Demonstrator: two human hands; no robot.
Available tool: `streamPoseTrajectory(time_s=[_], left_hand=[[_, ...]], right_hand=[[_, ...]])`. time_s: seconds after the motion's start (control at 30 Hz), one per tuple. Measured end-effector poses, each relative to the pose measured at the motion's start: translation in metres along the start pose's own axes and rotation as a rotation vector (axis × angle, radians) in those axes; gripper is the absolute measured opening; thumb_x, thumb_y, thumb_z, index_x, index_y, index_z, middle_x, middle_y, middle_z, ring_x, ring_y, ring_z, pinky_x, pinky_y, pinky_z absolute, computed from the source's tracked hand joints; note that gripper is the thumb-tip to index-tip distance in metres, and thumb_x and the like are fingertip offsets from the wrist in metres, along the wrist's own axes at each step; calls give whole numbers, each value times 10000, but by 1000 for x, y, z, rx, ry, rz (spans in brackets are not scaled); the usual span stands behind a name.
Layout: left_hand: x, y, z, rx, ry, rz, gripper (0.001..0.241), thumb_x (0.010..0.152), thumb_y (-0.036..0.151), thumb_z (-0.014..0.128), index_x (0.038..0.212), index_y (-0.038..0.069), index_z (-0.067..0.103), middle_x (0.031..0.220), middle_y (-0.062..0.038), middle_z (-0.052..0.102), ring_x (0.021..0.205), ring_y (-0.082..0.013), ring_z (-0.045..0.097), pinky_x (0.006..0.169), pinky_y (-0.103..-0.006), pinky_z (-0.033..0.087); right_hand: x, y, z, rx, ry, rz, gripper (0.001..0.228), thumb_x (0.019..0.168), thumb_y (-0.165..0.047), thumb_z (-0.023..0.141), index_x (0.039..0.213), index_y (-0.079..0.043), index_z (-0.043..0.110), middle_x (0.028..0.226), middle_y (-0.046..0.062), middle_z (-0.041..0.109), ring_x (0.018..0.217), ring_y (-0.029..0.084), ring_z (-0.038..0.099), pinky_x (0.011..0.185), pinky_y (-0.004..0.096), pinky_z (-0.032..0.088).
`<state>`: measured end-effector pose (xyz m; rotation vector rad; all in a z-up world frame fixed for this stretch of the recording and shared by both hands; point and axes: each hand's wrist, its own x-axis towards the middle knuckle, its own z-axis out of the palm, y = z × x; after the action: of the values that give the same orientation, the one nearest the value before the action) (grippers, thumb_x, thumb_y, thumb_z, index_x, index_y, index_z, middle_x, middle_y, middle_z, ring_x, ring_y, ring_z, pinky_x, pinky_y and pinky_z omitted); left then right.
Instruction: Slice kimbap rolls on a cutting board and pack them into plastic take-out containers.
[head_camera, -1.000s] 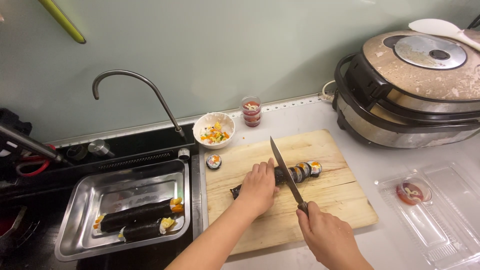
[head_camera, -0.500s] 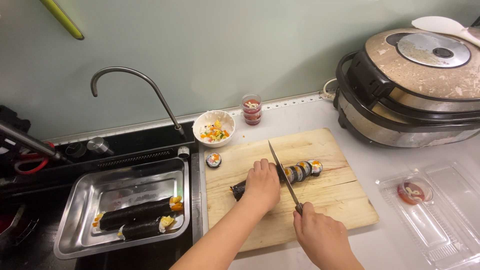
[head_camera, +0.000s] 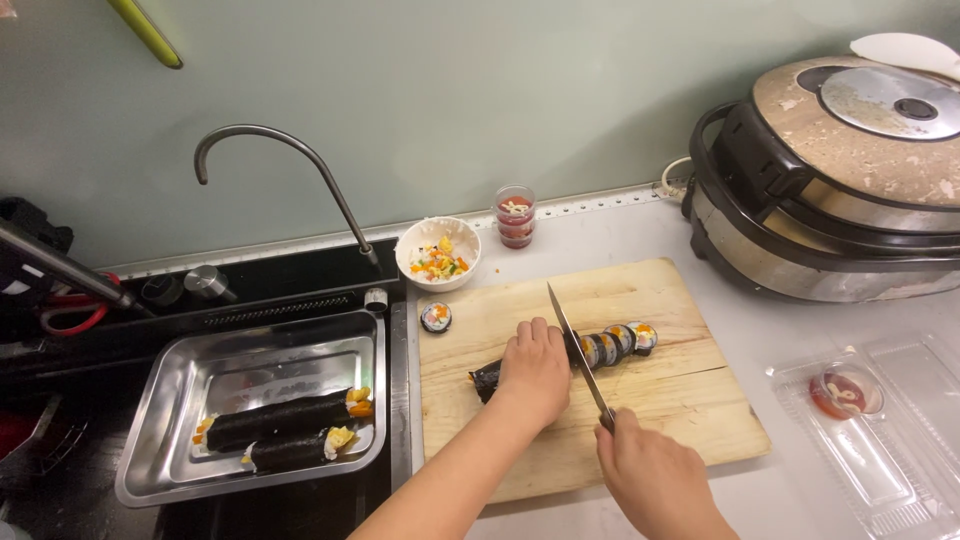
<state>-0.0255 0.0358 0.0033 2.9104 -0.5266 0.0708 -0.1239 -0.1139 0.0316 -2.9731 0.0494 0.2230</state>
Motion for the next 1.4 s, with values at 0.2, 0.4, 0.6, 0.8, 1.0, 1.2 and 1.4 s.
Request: streamPoseTrajectory(time_s=[0.2, 0.4, 0.6, 0.8, 1.0, 1.2, 1.4], left_hand=[[1, -1, 16, 100, 61, 40, 464, 806, 111, 658, 1202, -96, 532, 1159, -215, 514, 1079, -331, 491, 910, -381, 449], [-1, 4, -7, 70, -26, 26, 528, 758, 151, 677, 1190, -108, 519, 1186, -232, 493, 1116, -346, 473, 937, -385, 437], [4, -1, 12, 72, -4, 27, 513, 802, 101, 658, 1238, -119, 500, 1197, -236, 500, 1120, -352, 484, 941, -390, 447], [1, 2, -6, 40, -57, 6, 661, 741, 146, 734, 1283, -125, 471, 1255, -225, 473, 1166, -347, 466, 975, -381, 441], [2, 5, -45, 5, -203, -157, 793, 855, 342, 774, 1407, -67, 379, 1336, -177, 410, 1196, -356, 441, 979, -459, 421], [-4, -13, -38, -279, -135, -136, 714, 789, 281, 827, 1325, -32, 475, 1296, -199, 525, 1193, -365, 529, 973, -439, 489], [-15, -22, -14, -174, -51, -81, 440, 979, 358, 697, 1256, 37, 579, 1242, -157, 605, 1202, -361, 551, 1004, -494, 452]], right_hand=[[20, -13, -11, 83, -25, -14, 344, 978, -430, 455, 986, -107, 572, 718, 126, 730, 714, 353, 720, 697, 501, 570], [37, -12, -7, 151, -103, -21, 376, 1032, -404, 401, 957, -87, 590, 683, 130, 735, 699, 334, 735, 725, 472, 569], [18, 3, 11, 53, -116, 10, 391, 1001, -461, 419, 978, -101, 568, 742, 126, 739, 742, 340, 730, 698, 479, 580], [40, -3, 25, 67, 32, -64, 371, 1007, -429, 424, 949, -108, 599, 770, 139, 736, 739, 357, 728, 694, 491, 577], [-13, 22, 30, -74, -225, 142, 373, 970, -506, 461, 1048, -157, 565, 804, 124, 755, 811, 320, 757, 761, 486, 602], [2, 33, 36, 1, 20, -65, 380, 968, -482, 463, 926, -126, 587, 680, 116, 738, 682, 337, 733, 662, 495, 580], [-16, -20, -64, 267, -365, 242, 414, 1039, -482, 378, 968, -122, 570, 578, 68, 683, 515, 282, 733, 619, 392, 616]])
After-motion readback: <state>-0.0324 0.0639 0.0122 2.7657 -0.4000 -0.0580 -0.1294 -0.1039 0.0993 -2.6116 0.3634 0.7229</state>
